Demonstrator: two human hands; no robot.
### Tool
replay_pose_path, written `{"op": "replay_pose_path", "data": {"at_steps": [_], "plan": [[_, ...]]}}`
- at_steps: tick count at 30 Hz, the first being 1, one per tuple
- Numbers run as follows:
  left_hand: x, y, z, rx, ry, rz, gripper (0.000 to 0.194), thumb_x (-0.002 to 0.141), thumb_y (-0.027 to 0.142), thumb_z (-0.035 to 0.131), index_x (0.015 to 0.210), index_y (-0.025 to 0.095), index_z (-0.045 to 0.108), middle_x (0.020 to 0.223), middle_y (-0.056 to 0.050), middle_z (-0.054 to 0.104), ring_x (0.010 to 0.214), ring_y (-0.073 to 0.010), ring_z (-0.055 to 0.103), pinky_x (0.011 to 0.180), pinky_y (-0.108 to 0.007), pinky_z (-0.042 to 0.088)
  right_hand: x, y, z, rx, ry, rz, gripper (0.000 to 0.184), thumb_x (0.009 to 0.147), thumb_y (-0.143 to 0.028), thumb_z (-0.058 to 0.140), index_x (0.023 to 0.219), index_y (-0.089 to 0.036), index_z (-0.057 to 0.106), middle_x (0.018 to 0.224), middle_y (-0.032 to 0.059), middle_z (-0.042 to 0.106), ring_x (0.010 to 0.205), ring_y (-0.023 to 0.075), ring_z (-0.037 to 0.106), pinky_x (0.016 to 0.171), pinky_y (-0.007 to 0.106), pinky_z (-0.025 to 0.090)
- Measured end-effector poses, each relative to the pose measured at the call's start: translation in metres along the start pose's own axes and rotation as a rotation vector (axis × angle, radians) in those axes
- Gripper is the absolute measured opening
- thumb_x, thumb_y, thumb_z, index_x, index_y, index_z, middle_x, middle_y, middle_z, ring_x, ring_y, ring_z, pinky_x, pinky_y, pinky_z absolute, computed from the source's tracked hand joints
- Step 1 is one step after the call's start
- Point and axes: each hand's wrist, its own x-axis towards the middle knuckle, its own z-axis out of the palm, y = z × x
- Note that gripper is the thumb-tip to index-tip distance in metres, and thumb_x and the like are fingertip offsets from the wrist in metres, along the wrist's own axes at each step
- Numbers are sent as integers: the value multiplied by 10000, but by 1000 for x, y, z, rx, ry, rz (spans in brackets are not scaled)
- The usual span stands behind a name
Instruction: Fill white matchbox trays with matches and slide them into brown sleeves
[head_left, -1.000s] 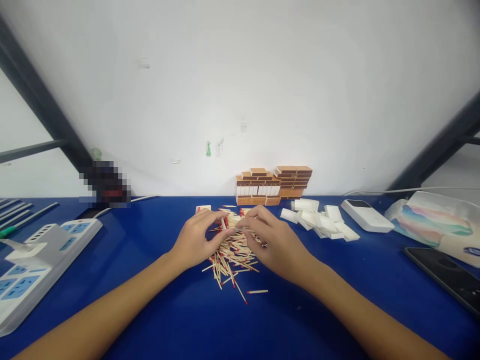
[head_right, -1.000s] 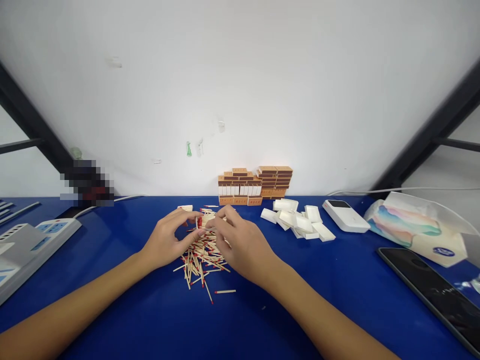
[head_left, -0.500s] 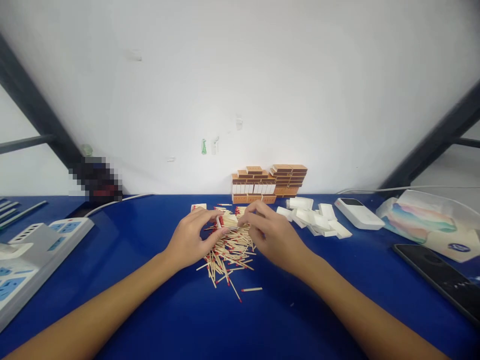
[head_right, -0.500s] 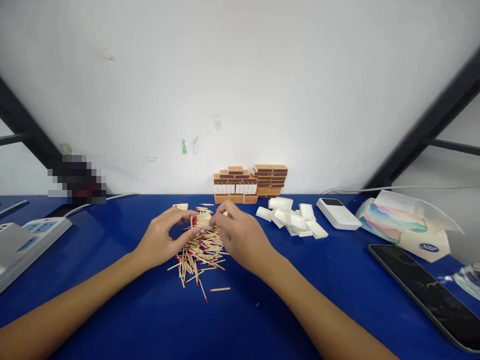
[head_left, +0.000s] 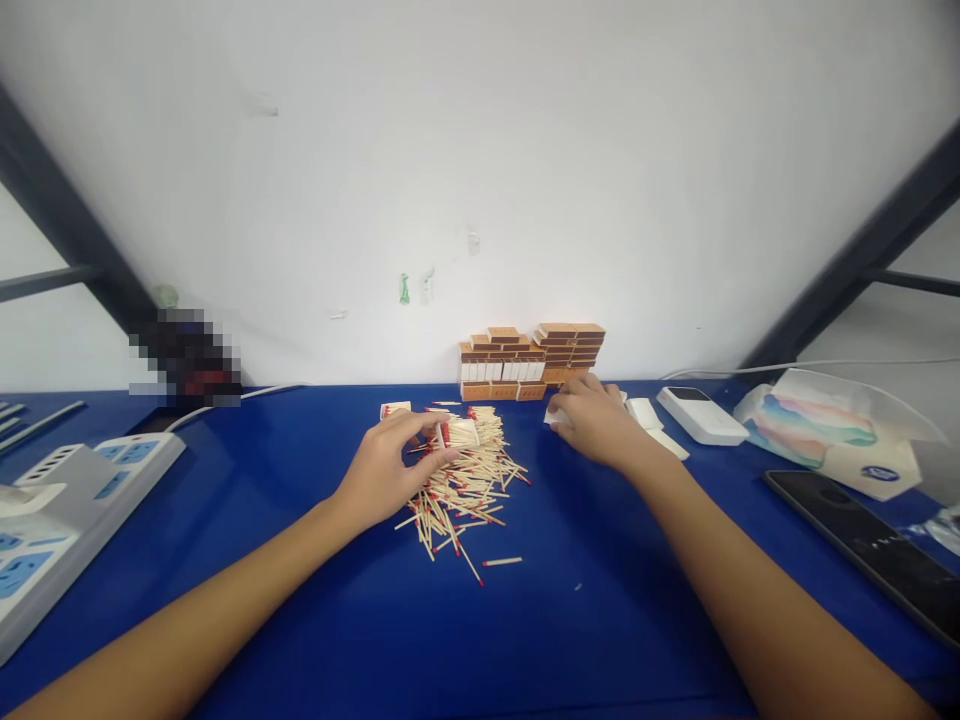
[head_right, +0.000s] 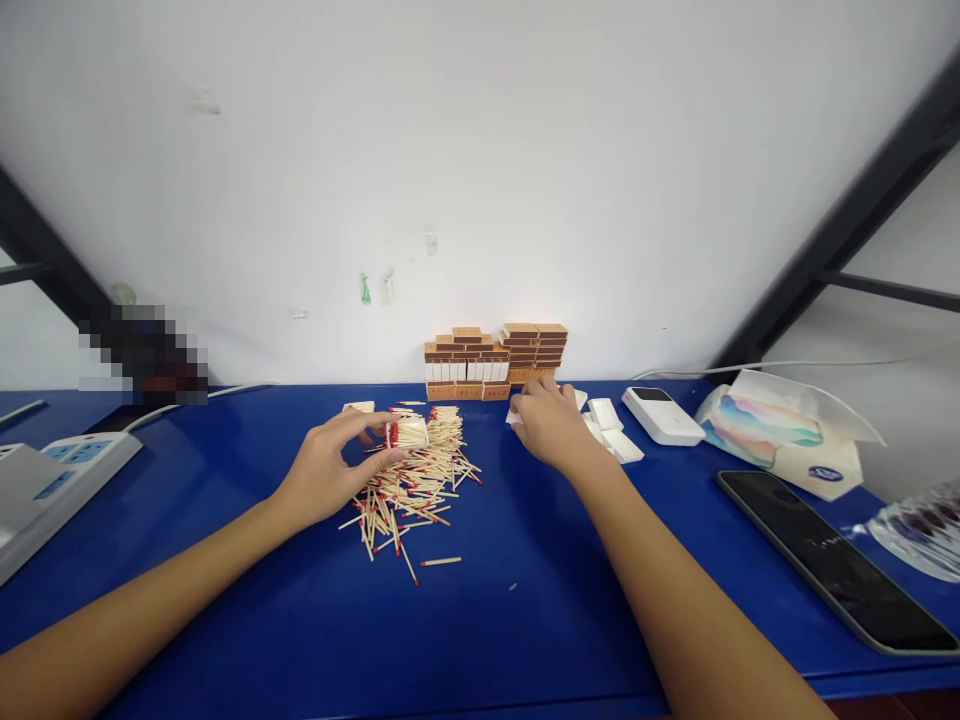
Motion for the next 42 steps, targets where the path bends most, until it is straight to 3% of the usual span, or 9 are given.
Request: {"op": "replay_pose_path", "data": {"at_steps": [5,11,15,20,25,30,33,37,42], "plan": [[10,-17,-15,36,50,-11,319,932,410,742,1187,219,725,1004,-61,760,833,-189,691,806,-337,582,3,-10,-6,77,122,-64,217,969,-281,543,997,-192,738,1087,148,692,1127,346,513,847,458,387],[18,-52,-27,79,184,-314,397,903,478,739,1168,182,745,978,-79,781,775,-202,716,738,-332,591,3,-12,-8,73,116,-38,197,956,-264,558,1004,-186,733,1084,144,701,1120,344,513,847,450,363],[14,-48,-20,77,67,-203,373,899,460,752,1179,215,747,1017,-61,771,804,-188,703,807,-338,580,0,-10,-10,60,98,-27,179,946,-264,562,930,-190,724,1073,144,699,1105,338,511,837,445,358],[17,-53,-26,89,117,-249,356,909,439,731,1166,193,746,1009,-73,784,819,-203,712,777,-334,578,0,-7,-10,61,54,5,154,923,-251,574,892,-191,712,1059,153,705,1126,352,520,831,442,370],[21,-61,-34,95,140,-278,367,890,436,743,1159,187,750,957,-66,787,792,-204,713,760,-338,585,1,-29,-11,262,155,-142,134,933,-215,564,854,-198,670,958,116,708,991,293,563,860,421,407],[18,-51,-27,29,108,-253,360,912,435,728,1171,186,747,987,-63,782,849,-203,717,784,-336,584,-5,-57,-16,494,196,-304,131,969,-201,562,866,-204,644,849,70,668,891,244,575,826,380,460],[11,-39,-15,8,42,-167,334,910,426,748,1162,208,743,986,-56,775,833,-189,699,786,-337,578,-8,-60,-16,514,199,-348,60,963,-212,603,958,-199,662,908,76,662,919,251,583,840,395,484],[6,-25,-5,3,-47,-118,318,920,391,755,1193,230,729,959,-38,761,829,-181,680,774,-330,560,-8,-63,-10,505,279,-384,186,963,-217,621,1133,-198,694,1043,112,646,1024,279,581,910,448,499],[5,-19,-2,-39,-30,-78,324,923,352,759,1213,214,714,1040,-52,769,896,-186,691,807,-334,562,-9,-83,0,457,375,-380,233,989,-294,631,1171,-175,712,1075,126,628,1008,276,558,892,444,495]]}}
